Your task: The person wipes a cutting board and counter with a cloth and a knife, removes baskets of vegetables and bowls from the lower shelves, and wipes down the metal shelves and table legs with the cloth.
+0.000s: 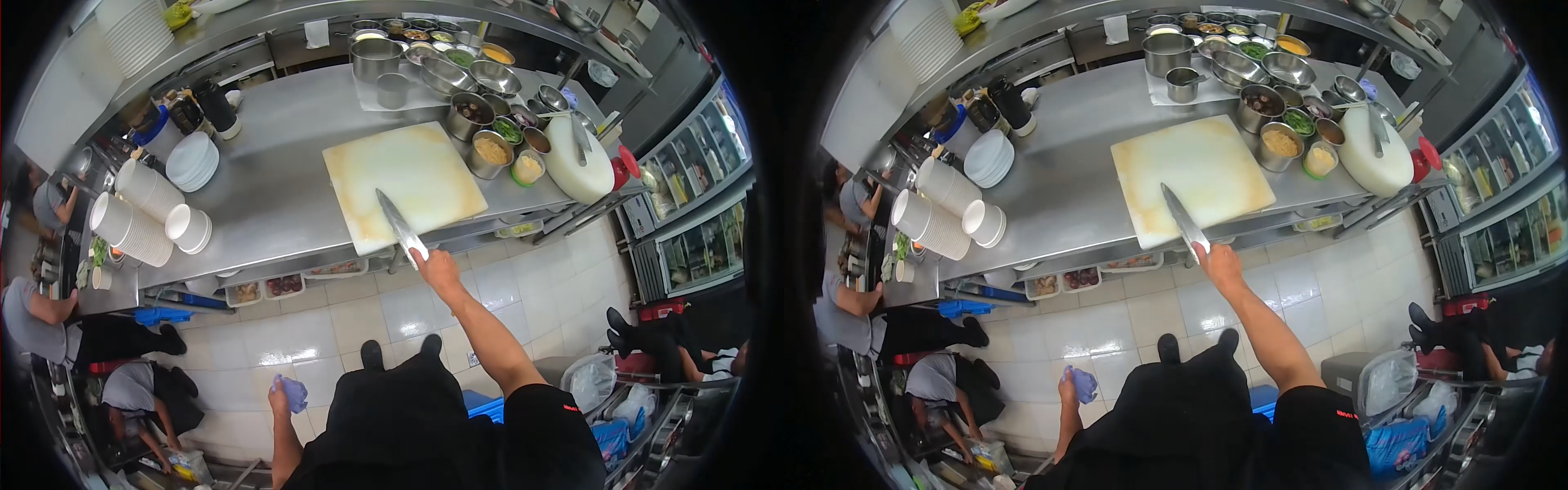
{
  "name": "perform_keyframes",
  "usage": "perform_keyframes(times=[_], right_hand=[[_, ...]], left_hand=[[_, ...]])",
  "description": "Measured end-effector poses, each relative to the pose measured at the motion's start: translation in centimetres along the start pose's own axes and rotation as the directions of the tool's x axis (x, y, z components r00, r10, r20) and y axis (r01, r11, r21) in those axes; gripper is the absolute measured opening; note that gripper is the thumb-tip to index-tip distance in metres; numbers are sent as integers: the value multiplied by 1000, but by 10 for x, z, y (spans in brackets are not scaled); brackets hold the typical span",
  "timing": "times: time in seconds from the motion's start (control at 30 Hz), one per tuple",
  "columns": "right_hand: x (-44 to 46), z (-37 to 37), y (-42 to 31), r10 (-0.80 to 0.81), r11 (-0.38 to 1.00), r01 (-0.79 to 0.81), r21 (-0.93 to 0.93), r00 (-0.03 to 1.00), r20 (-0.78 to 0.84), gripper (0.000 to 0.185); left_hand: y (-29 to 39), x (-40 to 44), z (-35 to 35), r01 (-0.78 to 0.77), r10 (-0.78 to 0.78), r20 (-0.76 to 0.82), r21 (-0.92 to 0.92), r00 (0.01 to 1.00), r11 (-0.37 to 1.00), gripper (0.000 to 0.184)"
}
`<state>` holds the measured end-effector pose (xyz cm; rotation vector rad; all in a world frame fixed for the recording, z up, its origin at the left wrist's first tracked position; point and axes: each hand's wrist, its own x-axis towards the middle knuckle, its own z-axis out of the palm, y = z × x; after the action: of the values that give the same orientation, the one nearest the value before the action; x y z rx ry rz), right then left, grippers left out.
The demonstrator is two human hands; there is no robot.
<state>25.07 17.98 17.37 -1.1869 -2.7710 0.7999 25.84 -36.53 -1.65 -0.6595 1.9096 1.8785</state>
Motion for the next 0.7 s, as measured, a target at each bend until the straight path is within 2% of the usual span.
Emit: perform_keyframes(times=[0.03, 0.1, 0.13, 0.2, 0.23, 0.27, 0.3, 0.33, 0.37, 0.43, 0.5, 0.57, 0.63, 0.67, 0.7], right_hand=[[-3, 3, -1, -6, 1000, 6, 0, 1000, 1, 74], [-7, 14, -6, -31, 999, 31, 11, 998, -55, 75], [-7, 21, -8, -47, 999, 47, 10, 998, -53, 75], [-11, 39, -12, -74, 989, 57, 138, 989, 124, 74], [-15, 51, -16, -158, 975, 143, 170, 984, 79, 71], [-18, 60, -19, -194, 968, 175, 179, 976, 99, 71], [-24, 67, -24, -216, 943, 165, 291, 964, 153, 69], [-31, 69, -31, -233, 906, 138, 400, 952, 199, 67], [-40, 67, -34, -248, 897, 146, 417, 948, 200, 67], [-68, 34, -39, -256, 820, 88, 565, 940, 225, 63], [-89, 12, -21, -255, 808, 105, 579, 949, 184, 61], [-116, -16, 6, -214, 835, 136, 533, 973, 88, 59], [-147, -46, 36, -104, 869, 77, 488, 994, 27, 57], [-163, -59, 54, -44, 888, 42, 458, 999, -6, 56], [-179, -66, 73, 20, 915, 0, 405, 999, -46, 55]], left_hand=[[-1, -6, -2, -2, 2, -4, -4, 1000, 1000, 36], [-1, -23, 0, -26, 33, 102, -64, 994, 998, 37], [-1, -32, 5, -32, 38, 90, -75, 995, 997, 37], [-4, -51, 10, 13, -16, -57, -50, 998, 999, 37], [-6, -56, 12, 7, -12, -90, -65, 996, 998, 37], [-6, -58, 13, 36, -44, -64, -122, 997, 992, 37], [-1, -60, 11, 63, -71, -36, -173, 997, 983, 37], [12, -61, 14, 92, -101, -28, -237, 995, 967, 38], [30, -55, 22, 120, -126, -1, -291, 992, 949, 39], [100, -53, 55, 190, -114, 191, -446, 975, 875, 35], [158, -26, 91, 158, -42, 268, -431, 963, 888, 34], [212, 23, 143, 13, 125, 336, -379, 934, 925, 37], [265, 52, 223, -233, 291, 385, -192, 876, 953, 41], [292, 56, 277, -456, 398, 408, 51, 821, 888, 42], [308, 58, 331, -622, 458, 458, 318, 762, 716, 43]])
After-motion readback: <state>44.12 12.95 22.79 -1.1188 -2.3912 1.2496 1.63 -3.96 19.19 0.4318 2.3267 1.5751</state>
